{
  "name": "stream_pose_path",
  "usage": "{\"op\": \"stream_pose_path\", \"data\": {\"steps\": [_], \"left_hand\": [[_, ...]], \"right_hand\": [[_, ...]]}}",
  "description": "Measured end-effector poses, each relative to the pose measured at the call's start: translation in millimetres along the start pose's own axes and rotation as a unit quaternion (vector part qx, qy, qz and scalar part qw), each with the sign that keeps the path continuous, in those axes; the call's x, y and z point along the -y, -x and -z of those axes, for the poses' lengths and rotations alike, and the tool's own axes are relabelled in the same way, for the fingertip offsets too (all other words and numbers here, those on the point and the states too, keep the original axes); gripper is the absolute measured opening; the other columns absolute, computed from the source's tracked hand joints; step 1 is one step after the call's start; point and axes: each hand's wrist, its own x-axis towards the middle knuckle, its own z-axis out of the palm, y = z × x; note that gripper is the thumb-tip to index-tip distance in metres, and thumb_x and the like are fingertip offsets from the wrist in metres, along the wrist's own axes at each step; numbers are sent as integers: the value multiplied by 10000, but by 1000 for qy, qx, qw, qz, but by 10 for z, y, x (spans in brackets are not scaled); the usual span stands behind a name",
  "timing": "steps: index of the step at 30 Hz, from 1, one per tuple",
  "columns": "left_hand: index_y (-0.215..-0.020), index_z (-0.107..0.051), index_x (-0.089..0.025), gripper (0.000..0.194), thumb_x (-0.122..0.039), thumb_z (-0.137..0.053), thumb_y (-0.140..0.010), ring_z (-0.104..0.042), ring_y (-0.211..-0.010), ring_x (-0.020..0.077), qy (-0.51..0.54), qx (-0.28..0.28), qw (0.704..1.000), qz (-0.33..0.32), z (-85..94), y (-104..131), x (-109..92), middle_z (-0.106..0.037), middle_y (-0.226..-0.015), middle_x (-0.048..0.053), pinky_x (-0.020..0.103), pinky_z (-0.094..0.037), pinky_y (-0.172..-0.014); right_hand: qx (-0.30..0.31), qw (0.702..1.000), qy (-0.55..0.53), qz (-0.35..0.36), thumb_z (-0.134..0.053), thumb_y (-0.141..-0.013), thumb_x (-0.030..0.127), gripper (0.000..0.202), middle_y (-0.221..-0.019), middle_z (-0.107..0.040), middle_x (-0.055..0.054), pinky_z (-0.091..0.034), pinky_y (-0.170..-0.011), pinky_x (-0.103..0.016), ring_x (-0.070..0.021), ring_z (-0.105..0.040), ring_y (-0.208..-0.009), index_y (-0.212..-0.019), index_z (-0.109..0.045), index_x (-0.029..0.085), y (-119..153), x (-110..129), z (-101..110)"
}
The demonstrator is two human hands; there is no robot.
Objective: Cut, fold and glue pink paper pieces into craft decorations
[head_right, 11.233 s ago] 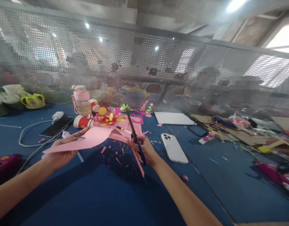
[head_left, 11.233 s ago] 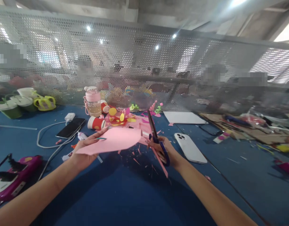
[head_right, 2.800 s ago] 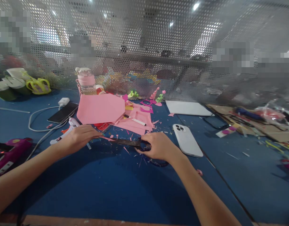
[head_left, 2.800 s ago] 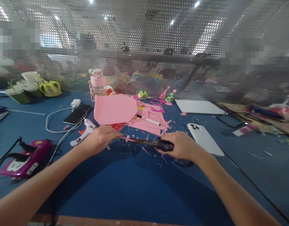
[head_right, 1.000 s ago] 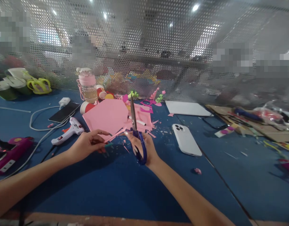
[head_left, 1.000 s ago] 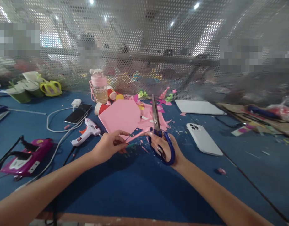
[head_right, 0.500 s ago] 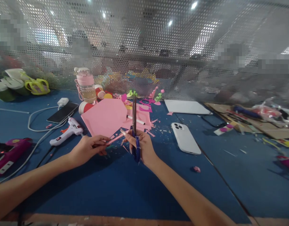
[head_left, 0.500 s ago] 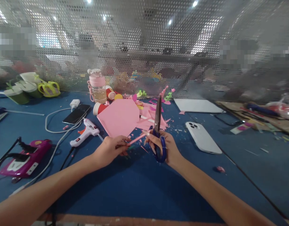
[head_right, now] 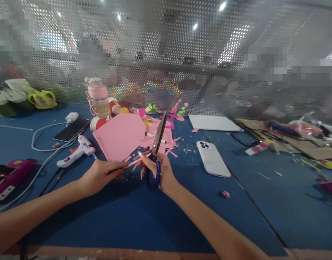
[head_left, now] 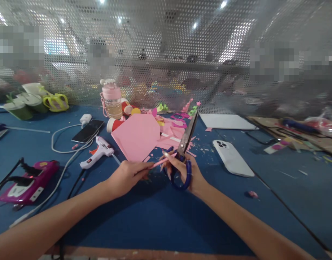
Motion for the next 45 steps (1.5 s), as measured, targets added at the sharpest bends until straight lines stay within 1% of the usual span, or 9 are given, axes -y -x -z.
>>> {"op": "stream_pose_path", "data": {"steps": [5,16,18,21,25,29,36,42,45], "left_hand": [[-1010,-624,-115,271,-151,-427,-828,-645,-557,114,-12,-5,1000,-28,-16,23,3,-694,-655,60,155,-500,-530],[-954,-666,-189,249,-171,-554,-732,-640,-545,132,103,-19,989,106,-15,-3,-126,-697,-652,34,189,-509,-549],[-930,-663,-180,276,-159,-626,-657,-638,-545,133,145,-32,974,169,-13,-14,-131,-700,-661,26,189,-512,-536],[-817,-654,-153,211,-180,-669,-608,-641,-536,143,252,-67,932,251,0,-43,-120,-695,-642,25,202,-522,-513],[-719,-636,-129,208,-201,-727,-547,-640,-519,147,391,-136,868,275,35,-99,-106,-684,-601,26,207,-524,-483],[-735,-668,-113,260,-198,-765,-508,-633,-516,129,453,-148,829,293,37,-126,-117,-678,-575,23,188,-522,-488],[-711,-710,-137,218,-229,-765,-521,-613,-507,113,473,-146,814,305,-53,-127,-120,-676,-564,18,188,-511,-502],[-641,-683,-136,169,-249,-757,-539,-592,-501,91,470,-212,803,298,-59,-129,-95,-648,-531,-2,164,-474,-477],[-655,-657,-129,214,-265,-766,-531,-602,-548,91,477,-250,795,281,-35,-140,-82,-652,-584,-10,165,-491,-501]], "right_hand": [[13,999,11,-29,-738,-560,372,280,-477,-586,27,-404,-313,-179,-74,-485,-341,-656,-591,154,42,-15,-53],[-58,998,15,-24,-792,-440,366,348,-359,-535,58,-391,-301,-199,-88,-464,-287,-564,-527,178,64,-5,-121],[-68,998,0,-5,-778,-469,387,334,-390,-554,49,-416,-322,-209,-96,-493,-318,-571,-538,177,65,18,-118],[-83,995,-34,41,-761,-530,358,267,-447,-583,41,-461,-391,-213,-100,-541,-389,-594,-579,173,56,59,-94],[-104,989,-98,45,-753,-570,301,186,-488,-601,43,-504,-495,-219,-93,-569,-451,-599,-615,178,31,69,-60],[-102,989,-108,17,-737,-600,288,148,-530,-621,34,-507,-506,-224,-102,-589,-490,-638,-646,178,35,22,-71],[-98,988,-117,-35,-771,-536,281,198,-554,-642,24,-528,-530,-240,-106,-588,-477,-649,-648,175,82,-14,-169],[-77,993,-83,-30,-732,-589,349,244,-688,-688,-19,-553,-578,-299,-152,-635,-551,-722,-625,175,96,-51,-159],[-66,995,-58,-42,-688,-636,400,263,-690,-688,-38,-544,-532,-291,-150,-628,-508,-741,-621,167,87,-56,-134]]}}
